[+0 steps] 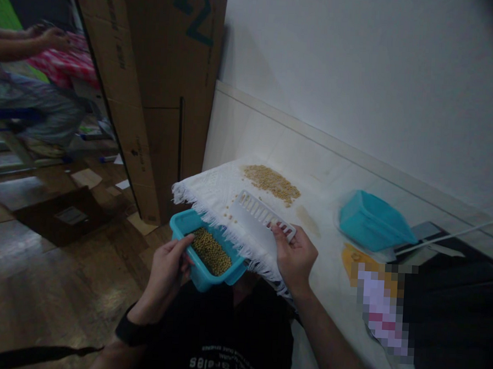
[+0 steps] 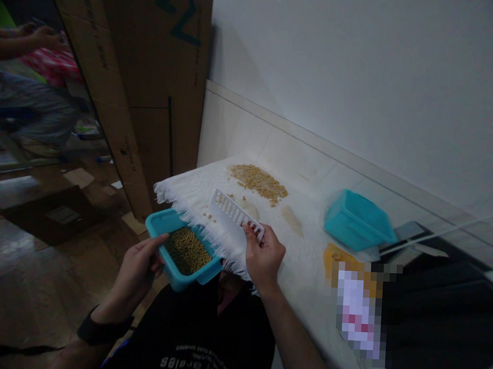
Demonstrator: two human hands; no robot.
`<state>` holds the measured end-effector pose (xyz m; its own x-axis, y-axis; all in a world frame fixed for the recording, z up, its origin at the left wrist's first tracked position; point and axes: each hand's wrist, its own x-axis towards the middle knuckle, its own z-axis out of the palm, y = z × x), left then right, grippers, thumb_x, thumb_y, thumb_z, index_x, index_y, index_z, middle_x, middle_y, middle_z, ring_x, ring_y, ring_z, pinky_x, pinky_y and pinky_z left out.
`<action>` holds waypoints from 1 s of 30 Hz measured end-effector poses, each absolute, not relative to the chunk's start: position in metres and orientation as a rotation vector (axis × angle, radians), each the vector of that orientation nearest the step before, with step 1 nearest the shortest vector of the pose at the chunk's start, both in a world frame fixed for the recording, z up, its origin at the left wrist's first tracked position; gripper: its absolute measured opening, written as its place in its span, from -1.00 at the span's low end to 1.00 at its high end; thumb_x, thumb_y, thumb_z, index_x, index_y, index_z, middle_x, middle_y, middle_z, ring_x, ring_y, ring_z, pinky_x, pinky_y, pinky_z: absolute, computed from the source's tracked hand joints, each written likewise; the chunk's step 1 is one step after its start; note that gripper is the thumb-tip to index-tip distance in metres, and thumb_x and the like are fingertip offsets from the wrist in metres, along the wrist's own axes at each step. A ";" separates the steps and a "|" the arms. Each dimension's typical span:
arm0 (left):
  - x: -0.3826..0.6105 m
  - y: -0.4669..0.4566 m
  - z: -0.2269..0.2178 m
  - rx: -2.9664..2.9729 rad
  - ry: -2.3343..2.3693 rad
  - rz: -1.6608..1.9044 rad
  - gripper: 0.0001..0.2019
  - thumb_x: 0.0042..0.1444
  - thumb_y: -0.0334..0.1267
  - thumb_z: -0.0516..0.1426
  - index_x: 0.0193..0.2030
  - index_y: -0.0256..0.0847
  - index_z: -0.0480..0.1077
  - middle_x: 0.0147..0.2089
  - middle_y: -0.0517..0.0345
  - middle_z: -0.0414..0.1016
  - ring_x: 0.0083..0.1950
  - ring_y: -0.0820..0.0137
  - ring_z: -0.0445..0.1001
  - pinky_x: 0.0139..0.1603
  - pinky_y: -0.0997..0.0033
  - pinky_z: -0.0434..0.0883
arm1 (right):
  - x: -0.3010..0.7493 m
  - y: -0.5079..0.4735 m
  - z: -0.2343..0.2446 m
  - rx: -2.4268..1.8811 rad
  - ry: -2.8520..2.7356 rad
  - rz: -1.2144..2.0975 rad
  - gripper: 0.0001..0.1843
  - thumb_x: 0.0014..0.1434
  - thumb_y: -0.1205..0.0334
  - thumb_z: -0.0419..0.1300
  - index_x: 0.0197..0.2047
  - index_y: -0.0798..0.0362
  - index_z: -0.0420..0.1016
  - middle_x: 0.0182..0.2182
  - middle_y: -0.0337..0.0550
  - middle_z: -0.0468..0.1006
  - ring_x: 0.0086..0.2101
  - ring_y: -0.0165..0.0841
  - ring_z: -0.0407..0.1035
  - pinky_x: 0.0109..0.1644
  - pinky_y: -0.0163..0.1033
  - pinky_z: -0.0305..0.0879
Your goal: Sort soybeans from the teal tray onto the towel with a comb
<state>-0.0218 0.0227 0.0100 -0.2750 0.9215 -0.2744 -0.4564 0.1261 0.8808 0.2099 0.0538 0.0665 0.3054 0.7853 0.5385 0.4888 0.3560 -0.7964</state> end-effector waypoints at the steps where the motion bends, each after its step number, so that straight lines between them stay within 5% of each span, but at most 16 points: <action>1: -0.022 0.023 0.010 0.552 1.190 1.470 -0.62 -0.02 -0.08 0.29 -0.69 -0.17 0.28 -0.78 0.33 0.18 -0.78 0.56 0.08 -0.79 0.54 0.05 | 0.210 0.054 0.066 -1.282 -1.340 0.299 -0.66 0.10 -0.05 0.30 -0.30 0.10 0.53 -0.52 -0.19 0.58 -0.48 -0.35 0.47 -0.40 -0.32 0.36; 30: -0.024 0.023 0.008 0.536 1.185 1.427 -0.61 -0.01 -0.05 0.28 -0.67 -0.18 0.27 -0.79 0.36 0.16 -0.79 0.56 0.10 -0.79 0.55 0.04 | 0.191 0.088 0.085 -1.319 -1.419 -0.041 -0.69 0.17 0.02 0.24 -0.32 0.13 0.55 -0.47 -0.13 0.61 -0.48 -0.35 0.47 -0.39 -0.34 0.32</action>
<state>-0.0239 0.0230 0.0077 -0.2475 0.9223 -0.2969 -0.4613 0.1573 0.8732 0.1912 0.0881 0.0846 0.2712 0.6576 0.7028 0.6970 0.3694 -0.6146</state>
